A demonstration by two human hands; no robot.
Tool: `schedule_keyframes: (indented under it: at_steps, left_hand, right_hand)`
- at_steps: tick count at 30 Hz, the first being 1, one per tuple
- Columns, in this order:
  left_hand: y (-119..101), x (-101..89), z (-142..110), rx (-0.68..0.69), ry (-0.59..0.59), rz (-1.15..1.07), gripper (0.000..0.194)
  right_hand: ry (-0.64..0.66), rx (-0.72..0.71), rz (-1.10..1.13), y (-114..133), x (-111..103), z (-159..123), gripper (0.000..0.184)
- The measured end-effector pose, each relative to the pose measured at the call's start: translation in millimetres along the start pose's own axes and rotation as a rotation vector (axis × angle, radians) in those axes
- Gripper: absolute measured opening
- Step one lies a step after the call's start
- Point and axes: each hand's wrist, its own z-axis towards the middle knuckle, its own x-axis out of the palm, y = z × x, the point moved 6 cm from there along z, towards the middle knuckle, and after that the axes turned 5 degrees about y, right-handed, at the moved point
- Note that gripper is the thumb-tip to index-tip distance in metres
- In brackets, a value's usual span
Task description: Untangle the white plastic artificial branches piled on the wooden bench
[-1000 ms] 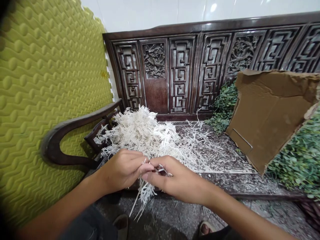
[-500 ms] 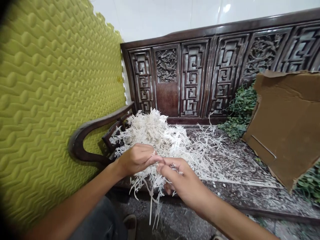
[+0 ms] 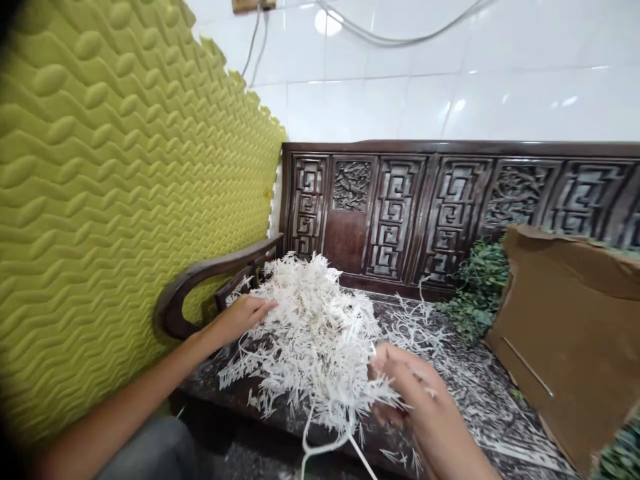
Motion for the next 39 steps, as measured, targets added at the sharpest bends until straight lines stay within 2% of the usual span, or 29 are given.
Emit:
schedule_keyframes:
  at_steps: [3, 7, 11, 14, 17, 20, 22, 23, 25, 27, 31, 36, 38, 39]
  left_hand:
    - [-24, 16.5, -2, 0.046, 0.144, -0.011, 0.048]
    - [-56, 27.8, -4, 0.096, 0.283, -0.062, 0.029]
    - [-76, 25.6, -3, 0.103, 0.289, -0.058, 0.049]
    - [-92, 20.0, 1, 0.105, 0.241, -0.218, 0.037]
    - [-109, 17.3, 3, 0.106, 0.266, -0.394, 0.034]
    - [-121, 16.5, 3, 0.145, 0.283, -0.381, 0.032]
    - [-122, 18.4, 4, 0.189, 0.274, -0.336, 0.029]
    - [-121, 20.2, 4, 0.213, 0.271, -0.333, 0.034]
    - [-114, 24.4, 6, 0.251, 0.266, -0.368, 0.042]
    - [-105, 26.9, 8, 0.275, 0.245, -0.425, 0.041]
    - [-96, 29.2, 8, 0.300, 0.197, -0.422, 0.039]
    - [-96, 40.5, 11, 0.283, 0.193, -0.313, 0.041]
    - [-84, 48.2, 13, 0.218, 0.219, -0.224, 0.040]
    - [-72, 50.7, 14, 0.169, 0.227, -0.172, 0.040]
  right_hand:
    - [-0.072, -0.009, -0.004, -2, -9, 9, 0.030]
    - [-0.023, -0.027, 0.004, -8, 2, 24, 0.032]
    - [0.011, -0.027, -0.042, -8, 15, 33, 0.036]
    - [0.049, -0.002, -0.088, -10, 18, 39, 0.033]
    - [0.069, 0.016, -0.151, -15, 16, 44, 0.027]
    - [0.102, -0.002, -0.237, -21, 15, 49, 0.023]
    - [0.124, -0.005, -0.273, -24, 17, 50, 0.022]
    - [0.146, -0.011, -0.282, -24, 19, 50, 0.022]
    - [0.224, -0.054, -0.308, -21, 29, 48, 0.026]
    - [0.277, -0.123, -0.340, -16, 41, 43, 0.027]
    - [0.232, -0.212, -0.351, -13, 54, 43, 0.022]
    - [0.232, -0.180, -0.231, -27, 54, 57, 0.023]
    - [0.220, -0.179, -0.233, -27, 55, 52, 0.025]
    - [0.259, -0.194, -0.255, -26, 61, 45, 0.026]
